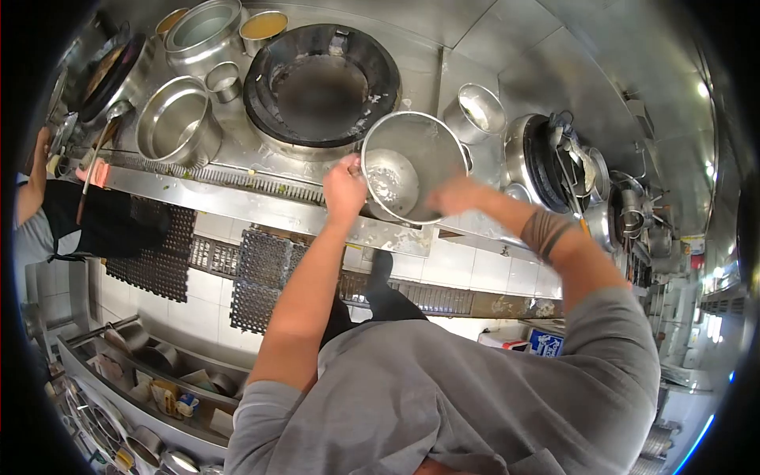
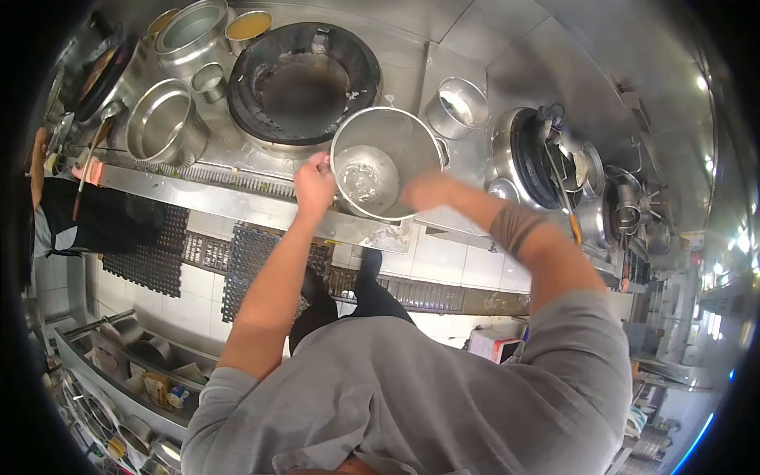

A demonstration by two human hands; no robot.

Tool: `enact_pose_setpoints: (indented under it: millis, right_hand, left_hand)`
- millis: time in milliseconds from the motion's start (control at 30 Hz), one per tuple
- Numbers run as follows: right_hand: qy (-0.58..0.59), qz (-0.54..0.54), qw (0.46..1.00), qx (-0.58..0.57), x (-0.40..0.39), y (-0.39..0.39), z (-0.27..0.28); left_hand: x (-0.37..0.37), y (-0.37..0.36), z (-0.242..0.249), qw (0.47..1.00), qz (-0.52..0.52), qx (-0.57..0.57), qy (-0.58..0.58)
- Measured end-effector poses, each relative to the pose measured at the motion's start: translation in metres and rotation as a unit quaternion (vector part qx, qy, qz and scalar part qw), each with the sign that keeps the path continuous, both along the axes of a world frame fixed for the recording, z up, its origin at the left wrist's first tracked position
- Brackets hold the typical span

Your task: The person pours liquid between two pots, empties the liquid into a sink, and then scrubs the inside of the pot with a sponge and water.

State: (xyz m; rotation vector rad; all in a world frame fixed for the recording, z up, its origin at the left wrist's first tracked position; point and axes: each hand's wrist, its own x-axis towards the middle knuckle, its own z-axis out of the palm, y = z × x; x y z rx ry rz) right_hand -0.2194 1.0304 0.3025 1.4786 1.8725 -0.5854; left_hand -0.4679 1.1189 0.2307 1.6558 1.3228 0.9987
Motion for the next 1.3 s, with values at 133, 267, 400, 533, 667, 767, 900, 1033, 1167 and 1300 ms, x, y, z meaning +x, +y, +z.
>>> enact_pose_setpoints:
  millis: [133, 267, 400, 533, 667, 767, 900, 1033, 1167, 1300]
  right_hand:
    - [-0.166, 0.404, 0.847, 0.302, 0.027, 0.101, 0.028]
    - [-0.091, 0.393, 0.834, 0.377, 0.024, 0.119, 0.010]
    - [-0.056, 0.049, 0.995, -0.059, 0.012, 0.043, -0.036]
    - [0.341, -0.381, 0.851, -0.121, -0.048, 0.069, -0.184]
    - [0.450, -0.409, 0.788, -0.095, -0.056, 0.092, -0.274]
    - [0.087, -0.002, 0.987, -0.134, -0.034, 0.055, -0.172]
    - [-0.115, 0.183, 0.976, 0.017, 0.008, 0.110, -0.161]
    - [-0.044, 0.039, 0.982, 0.177, -0.004, 0.141, -0.210]
    - [0.354, -0.372, 0.832, 0.208, -0.094, 0.099, -0.196]
    - [0.211, 0.267, 0.938, 0.063, -0.064, 0.074, -0.191]
  left_hand:
    - [0.004, 0.017, -0.003, 1.000, -0.008, 0.017, -0.018]
    - [-0.001, 0.022, -0.003, 1.000, -0.007, -0.023, 0.003]
    - [0.012, 0.010, 0.004, 1.000, 0.022, -0.016, -0.003]
    - [0.010, 0.008, -0.002, 0.997, 0.059, -0.024, -0.039]
    - [0.007, 0.008, -0.002, 0.998, 0.053, -0.013, -0.025]
    - [0.009, 0.009, 0.011, 0.999, 0.041, -0.022, -0.020]
    - [0.004, 0.012, 0.008, 0.996, 0.038, -0.077, -0.011]
    - [0.011, 0.004, -0.001, 0.998, 0.050, -0.030, -0.004]
    - [0.013, 0.002, 0.000, 0.997, 0.068, -0.048, -0.003]
    - [0.007, -0.005, 0.001, 0.997, 0.071, -0.030, -0.031]
